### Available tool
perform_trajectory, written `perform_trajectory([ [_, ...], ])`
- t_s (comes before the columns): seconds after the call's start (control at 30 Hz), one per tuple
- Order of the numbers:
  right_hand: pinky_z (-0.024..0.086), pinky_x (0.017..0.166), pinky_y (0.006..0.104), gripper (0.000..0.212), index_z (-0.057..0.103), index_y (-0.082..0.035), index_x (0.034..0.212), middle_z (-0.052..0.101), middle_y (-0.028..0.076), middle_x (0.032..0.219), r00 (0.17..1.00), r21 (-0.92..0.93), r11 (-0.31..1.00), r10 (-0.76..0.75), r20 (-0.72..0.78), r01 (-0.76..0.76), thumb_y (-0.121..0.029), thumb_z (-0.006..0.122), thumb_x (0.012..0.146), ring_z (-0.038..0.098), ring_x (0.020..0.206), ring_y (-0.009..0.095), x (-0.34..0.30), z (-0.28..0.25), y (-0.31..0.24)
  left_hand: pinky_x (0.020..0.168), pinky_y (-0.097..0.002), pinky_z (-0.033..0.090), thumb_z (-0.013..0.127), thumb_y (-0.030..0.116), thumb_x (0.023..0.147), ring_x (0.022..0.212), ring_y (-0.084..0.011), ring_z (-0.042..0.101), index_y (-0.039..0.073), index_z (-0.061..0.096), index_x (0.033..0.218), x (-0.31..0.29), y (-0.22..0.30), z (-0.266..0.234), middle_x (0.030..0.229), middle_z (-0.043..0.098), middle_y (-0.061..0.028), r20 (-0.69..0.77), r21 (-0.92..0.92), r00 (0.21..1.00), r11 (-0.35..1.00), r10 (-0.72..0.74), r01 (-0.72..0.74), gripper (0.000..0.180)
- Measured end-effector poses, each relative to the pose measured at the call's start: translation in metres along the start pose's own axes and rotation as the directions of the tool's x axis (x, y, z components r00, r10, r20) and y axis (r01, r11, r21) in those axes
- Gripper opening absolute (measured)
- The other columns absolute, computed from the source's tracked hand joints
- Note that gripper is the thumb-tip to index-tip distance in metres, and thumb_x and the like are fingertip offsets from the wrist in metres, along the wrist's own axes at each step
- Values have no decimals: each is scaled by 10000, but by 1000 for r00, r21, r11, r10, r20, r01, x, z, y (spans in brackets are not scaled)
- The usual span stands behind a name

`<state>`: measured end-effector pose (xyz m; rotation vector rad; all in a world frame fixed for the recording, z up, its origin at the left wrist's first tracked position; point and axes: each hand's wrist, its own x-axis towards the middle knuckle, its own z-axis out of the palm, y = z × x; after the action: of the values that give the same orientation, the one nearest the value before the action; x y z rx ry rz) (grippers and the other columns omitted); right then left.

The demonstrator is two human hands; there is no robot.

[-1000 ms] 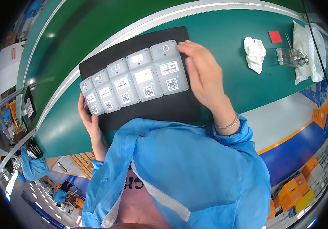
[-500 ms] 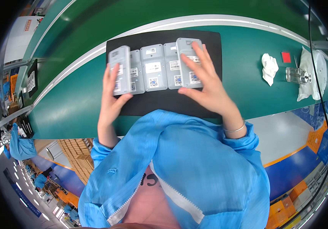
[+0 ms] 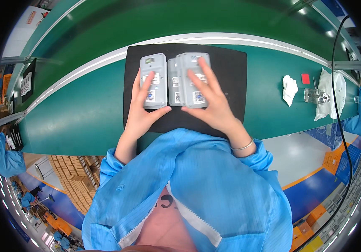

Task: The person wipes the screens and surfaces of several handheld electronic devices using a white cloth, handling them individually from a stack and placing them onto a black mat.

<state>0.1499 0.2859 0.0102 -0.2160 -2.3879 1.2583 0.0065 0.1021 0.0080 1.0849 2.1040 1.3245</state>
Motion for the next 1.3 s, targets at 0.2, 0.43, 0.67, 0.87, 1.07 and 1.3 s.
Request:
perform_trajectory([
  [0.2, 118, 1196, 419, 1024, 2, -37, 1561, 31, 214, 1620, 985, 460, 875, 172, -4, -151, -356, 696, 879, 31, 1506, 341, 6, 19, -7, 1117, -434, 350, 859, 130, 669, 1423, -351, 306, 111, 340, 1517, -3, 13, 8, 1574, 162, -214, -119, -363, 988, 922, 96, -134, 994],
  [0.43, 229, 1164, 389, 914, -8, -32, 1561, 103, 236, 1599, 943, 605, 737, 326, 71, -301, -302, 622, 955, 192, 1471, 292, 20, 21, -25, 1140, -506, 276, 854, 153, 686, 1464, -481, 107, 158, 254, 1549, 12, 33, 44, 1581, -41, -293, -62, -47, 953, 953, 298, -301, 1051],
  [0.67, 349, 1105, 425, 766, 414, 25, 1437, 279, 249, 1549, 914, -64, 935, 355, 195, -349, -554, 508, 943, 339, 1409, 367, 29, -20, -4, 1184, -475, 145, 387, 466, 1020, 1467, -373, 200, 44, 177, 1548, 27, -2, 6, 1544, 302, -226, 6, -205, 998, 977, 64, -61, 708],
  [0.87, 341, 1117, 427, 890, 410, 18, 1434, 341, 259, 1511, 917, 111, 912, 384, 107, -395, -503, 730, 787, 375, 1385, 378, 19, -4, -8, 1201, -436, 103, 160, 508, 1044, 1475, -350, 195, 13, 185, 1537, 38, 11, 22, 1561, 285, -203, 139, -195, 990, 979, -32, 59, 699],
  [1.07, 354, 1116, 445, 1280, 0, -33, 1550, 233, 280, 1548, 1000, 132, 991, 18, 15, -20, -182, 887, 639, 344, 1396, 428, -20, 9, -29, 1187, -435, 177, 120, 790, 899, 1470, -293, 206, 51, 77, 1564, 14, 40, 22, 1604, 160, -142, 53, -655, 991, 754, 119, -56, 995],
  [1.3, 353, 1121, 471, 1355, -54, -47, 1548, 145, 292, 1572, 990, 24, 991, -132, 50, 130, -130, 905, 595, 318, 1391, 472, -45, 25, -9, 1202, -468, 32, 127, 645, 984, 1503, -334, 68, -16, 138, 1540, -23, 18, 34, 1609, 139, -204, 103, -487, 960, 855, 259, -179, 863],
])
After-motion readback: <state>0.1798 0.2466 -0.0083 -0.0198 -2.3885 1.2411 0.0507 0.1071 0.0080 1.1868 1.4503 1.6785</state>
